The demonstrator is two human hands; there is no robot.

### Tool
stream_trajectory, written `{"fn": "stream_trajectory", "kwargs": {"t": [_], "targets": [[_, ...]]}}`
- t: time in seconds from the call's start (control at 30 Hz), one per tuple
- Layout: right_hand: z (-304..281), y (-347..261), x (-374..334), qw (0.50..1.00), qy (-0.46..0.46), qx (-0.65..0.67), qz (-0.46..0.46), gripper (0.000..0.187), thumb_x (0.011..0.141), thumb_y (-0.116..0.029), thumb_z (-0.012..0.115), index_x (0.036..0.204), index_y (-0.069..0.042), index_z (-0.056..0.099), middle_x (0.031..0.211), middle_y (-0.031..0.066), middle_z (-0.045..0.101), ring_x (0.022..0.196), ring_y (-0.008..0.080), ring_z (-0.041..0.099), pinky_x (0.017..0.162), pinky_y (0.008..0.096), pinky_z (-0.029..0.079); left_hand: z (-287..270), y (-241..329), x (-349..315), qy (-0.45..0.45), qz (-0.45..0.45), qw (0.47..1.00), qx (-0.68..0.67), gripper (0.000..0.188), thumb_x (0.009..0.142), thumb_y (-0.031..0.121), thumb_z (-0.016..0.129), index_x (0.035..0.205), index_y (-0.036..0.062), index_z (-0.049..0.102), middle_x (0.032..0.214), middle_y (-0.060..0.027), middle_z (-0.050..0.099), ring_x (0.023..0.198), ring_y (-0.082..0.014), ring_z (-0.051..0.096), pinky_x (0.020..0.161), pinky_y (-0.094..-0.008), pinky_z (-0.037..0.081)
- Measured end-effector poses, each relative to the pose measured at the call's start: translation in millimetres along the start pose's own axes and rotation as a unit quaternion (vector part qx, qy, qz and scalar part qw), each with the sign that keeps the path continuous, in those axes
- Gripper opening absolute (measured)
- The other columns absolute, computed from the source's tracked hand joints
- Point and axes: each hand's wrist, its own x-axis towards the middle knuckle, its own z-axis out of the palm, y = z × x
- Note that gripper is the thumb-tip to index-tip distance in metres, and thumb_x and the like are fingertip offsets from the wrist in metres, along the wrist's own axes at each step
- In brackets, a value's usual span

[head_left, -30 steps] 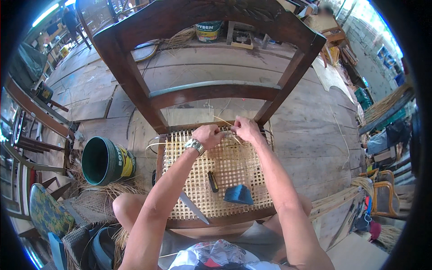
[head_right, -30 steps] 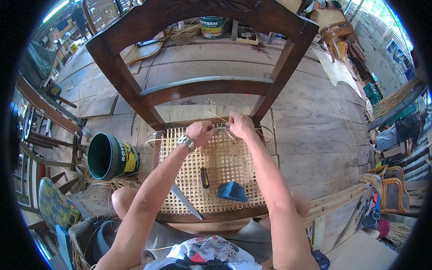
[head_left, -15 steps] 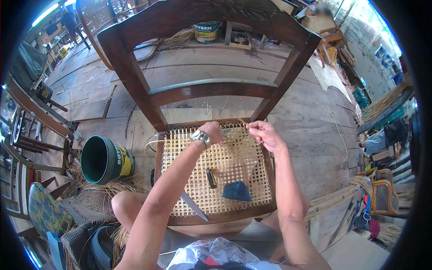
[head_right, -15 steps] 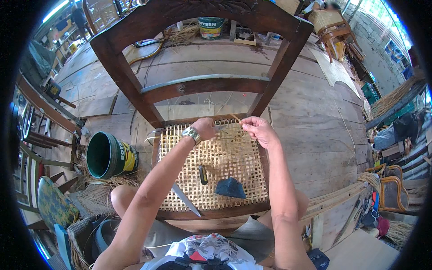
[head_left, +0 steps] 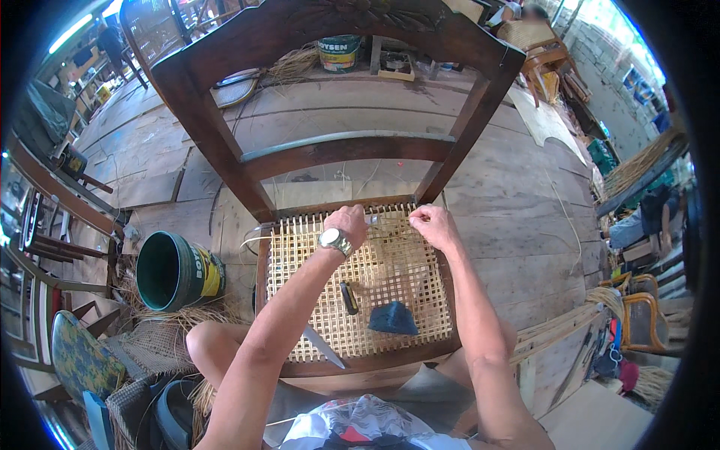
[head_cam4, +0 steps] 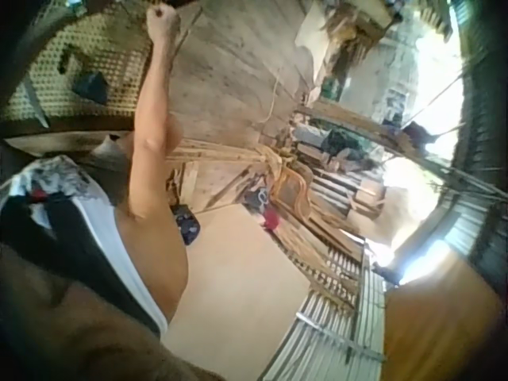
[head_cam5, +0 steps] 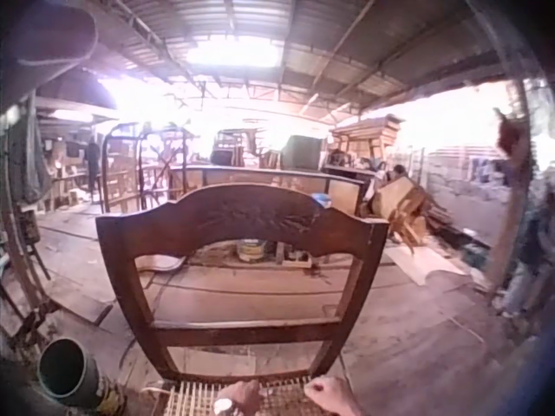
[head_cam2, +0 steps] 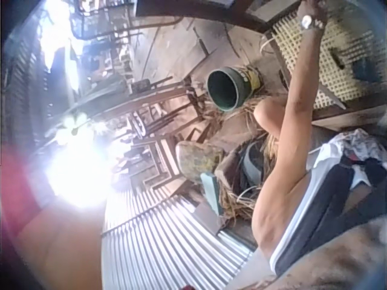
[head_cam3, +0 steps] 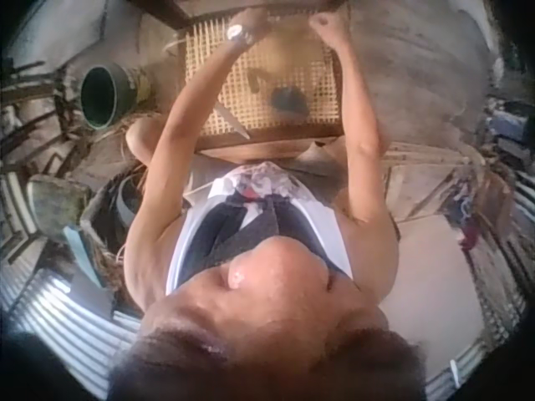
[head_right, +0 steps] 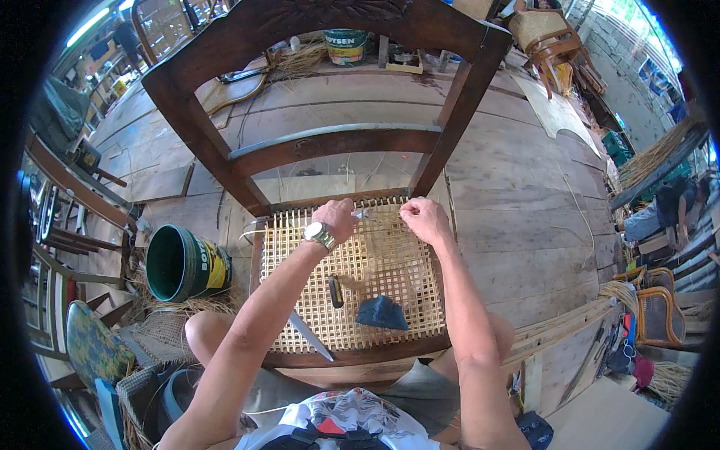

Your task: Repairing a wooden chair by weaving a new cane or wicker seat.

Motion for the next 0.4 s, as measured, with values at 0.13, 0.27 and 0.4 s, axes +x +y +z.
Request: {"fn": "stream_trajectory", "kwargs": {"t": [0.13, 0.27, 0.4], "targets": [[0.6, 2.1, 2.3, 1.0, -0.01, 0.018, 0.019, 0.021, 0.084, -0.026, 0.068, 0.094, -0.009, 0.075, 0.095, 0.0097, 0.073, 0.09, 0.0253, 0.07, 0.081, 0.0364, 0.054, -0.1, 0.0, -0.5, -0.008, -0.007, 1.0, -0.006, 0.025, 0.089, 0.025, 0.066, 0.102, 0.0039, 0.066, 0.098, -0.0189, 0.071, 0.094, -0.0349, 0.07, 0.08, -0.0453, 0.056], [5.4, 3.5, 0.6, 1.0, -0.002, 0.022, 0.017, 0.021, 0.084, -0.027, 0.068, 0.094, -0.009, 0.075, 0.094, 0.0094, 0.073, 0.09, 0.0255, 0.07, 0.081, 0.0369, 0.054, -3.9, 1.8, -1.6, -0.015, -0.011, 1.0, -0.009, 0.027, 0.089, 0.028, 0.068, 0.102, 0.0037, 0.066, 0.099, -0.0182, 0.071, 0.094, -0.0344, 0.07, 0.081, -0.0444, 0.056], [10.9, -34.4, -4.2, 0.999, 0.005, -0.034, 0.003, 0.02, 0.085, -0.026, 0.067, 0.094, -0.011, 0.076, 0.102, 0.0102, 0.074, 0.093, 0.0232, 0.071, 0.084, 0.0371, 0.054, -3.2, -0.5, -2.8, -0.006, -0.014, 1.0, -0.006, 0.029, 0.089, 0.03, 0.069, 0.102, 0.0038, 0.066, 0.099, -0.0177, 0.071, 0.096, -0.0343, 0.069, 0.081, -0.0442, 0.056]]}}
